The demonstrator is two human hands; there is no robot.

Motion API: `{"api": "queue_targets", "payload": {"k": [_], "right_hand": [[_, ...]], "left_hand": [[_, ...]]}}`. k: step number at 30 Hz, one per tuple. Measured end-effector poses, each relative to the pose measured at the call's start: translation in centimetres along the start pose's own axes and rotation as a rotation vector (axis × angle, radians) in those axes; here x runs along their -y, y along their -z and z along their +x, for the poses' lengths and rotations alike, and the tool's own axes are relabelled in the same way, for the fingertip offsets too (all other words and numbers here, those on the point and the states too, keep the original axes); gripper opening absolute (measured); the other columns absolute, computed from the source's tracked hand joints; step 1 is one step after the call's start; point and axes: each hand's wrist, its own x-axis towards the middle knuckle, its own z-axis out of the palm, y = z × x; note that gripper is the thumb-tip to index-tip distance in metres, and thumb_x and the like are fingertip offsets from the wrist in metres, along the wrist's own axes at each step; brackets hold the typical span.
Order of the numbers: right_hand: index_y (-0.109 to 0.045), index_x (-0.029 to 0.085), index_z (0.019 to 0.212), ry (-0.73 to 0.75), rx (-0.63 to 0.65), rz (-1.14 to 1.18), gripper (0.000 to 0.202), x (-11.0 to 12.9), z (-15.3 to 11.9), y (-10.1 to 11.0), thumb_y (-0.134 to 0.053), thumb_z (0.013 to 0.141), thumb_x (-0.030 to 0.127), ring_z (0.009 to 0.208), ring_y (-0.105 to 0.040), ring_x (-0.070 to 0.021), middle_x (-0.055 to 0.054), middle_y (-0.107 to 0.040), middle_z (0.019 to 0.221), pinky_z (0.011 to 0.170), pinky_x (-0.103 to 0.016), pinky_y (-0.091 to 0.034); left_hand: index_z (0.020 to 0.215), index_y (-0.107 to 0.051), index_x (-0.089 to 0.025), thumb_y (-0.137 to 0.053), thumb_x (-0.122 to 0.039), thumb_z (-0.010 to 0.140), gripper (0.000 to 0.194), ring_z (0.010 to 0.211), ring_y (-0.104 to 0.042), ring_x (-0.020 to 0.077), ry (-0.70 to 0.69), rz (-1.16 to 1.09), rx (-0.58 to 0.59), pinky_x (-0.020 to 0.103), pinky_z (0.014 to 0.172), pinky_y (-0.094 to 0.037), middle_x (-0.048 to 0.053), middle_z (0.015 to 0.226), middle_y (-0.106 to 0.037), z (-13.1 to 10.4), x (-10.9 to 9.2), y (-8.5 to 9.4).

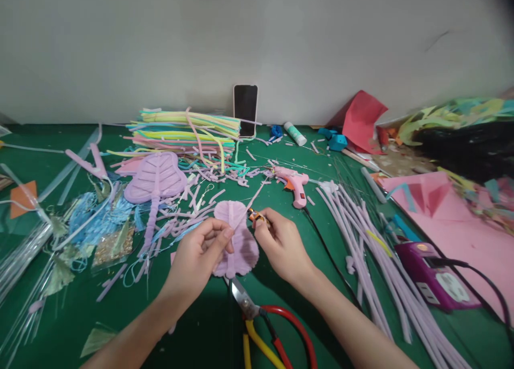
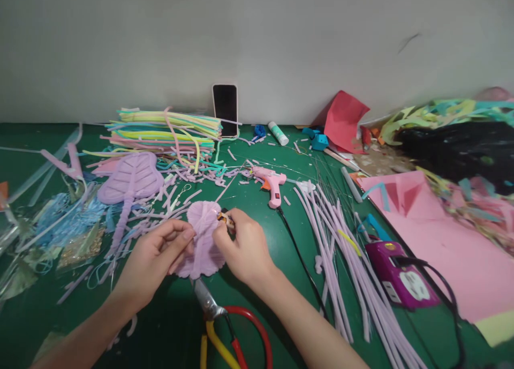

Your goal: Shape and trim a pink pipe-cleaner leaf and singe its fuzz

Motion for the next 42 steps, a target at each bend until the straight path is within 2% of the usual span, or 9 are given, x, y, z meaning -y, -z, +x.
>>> {"api": "queue_targets", "payload": {"k": [10,21,28,31,37,42], "right_hand": [[-0.05,0.021,0.073,-0.016,0.027,0.052,0.02,-0.2,0.1,-0.2,-0.045,0.086,0.035,0.059,-0.041,-0.0133,0.003,-0.047,0.064,0.055,-0.026,-0.028],[-0.049,0.021,0.071,-0.006,-0.141,0.115,0.024,-0.7,0.8,1.0,-0.043,0.089,0.036,0.053,-0.039,-0.0119,0.006,-0.042,0.057,0.051,-0.026,-0.026],[-0.048,0.021,0.071,-0.014,0.021,0.041,0.016,0.4,0.0,0.1,-0.047,0.084,0.031,0.057,-0.041,-0.0127,0.004,-0.046,0.063,0.054,-0.026,-0.027],[-0.044,0.022,0.069,-0.003,0.039,0.017,0.017,0.4,-0.1,-0.1,-0.048,0.083,0.031,0.057,-0.04,-0.0125,0.004,-0.045,0.062,0.054,-0.026,-0.027],[-0.051,0.021,0.074,-0.07,-0.03,0.071,0.019,0.0,0.4,0.5,-0.045,0.086,0.035,0.059,-0.044,-0.0134,0.002,-0.052,0.065,0.055,-0.026,-0.029],[-0.045,0.022,0.068,-0.047,-0.108,0.051,0.021,-0.1,0.6,0.9,-0.046,0.086,0.034,0.052,-0.039,-0.0119,0.006,-0.044,0.057,0.051,-0.026,-0.026]], "left_hand": [[0.077,-0.06,-0.016,-0.063,-0.041,0.089,0.028,0.039,-0.035,0.0017,0.028,-0.134,0.058,0.017,0.04,-0.027,-0.005,0.063,-0.059,0.0,0.4,0.1],[0.073,-0.059,-0.015,-0.062,-0.04,0.09,0.03,0.038,-0.034,0.0007,0.086,-0.182,0.067,0.017,0.041,-0.025,-0.005,0.063,-0.058,-0.1,0.1,0.0],[0.067,-0.055,-0.015,-0.067,-0.04,0.086,0.034,0.035,-0.03,-0.0012,0.161,-0.274,0.065,0.014,0.037,-0.023,-0.007,0.057,-0.053,-0.1,-0.3,-0.2],[0.068,-0.055,-0.015,-0.071,-0.04,0.083,0.034,0.035,-0.027,-0.002,0.222,-0.338,0.077,0.012,0.034,-0.02,-0.008,0.057,-0.051,-0.1,-0.5,-0.1],[0.066,-0.053,-0.015,-0.075,-0.043,0.079,0.039,0.034,-0.024,-0.003,0.296,-0.391,0.121,0.01,0.032,-0.018,-0.008,0.056,-0.051,-0.1,-0.9,0.0],[0.065,-0.053,-0.014,-0.075,-0.042,0.08,0.038,0.034,-0.023,-0.003,0.29,-0.364,0.124,0.009,0.031,-0.017,-0.008,0.055,-0.05,-0.1,-0.9,-0.1]]}}
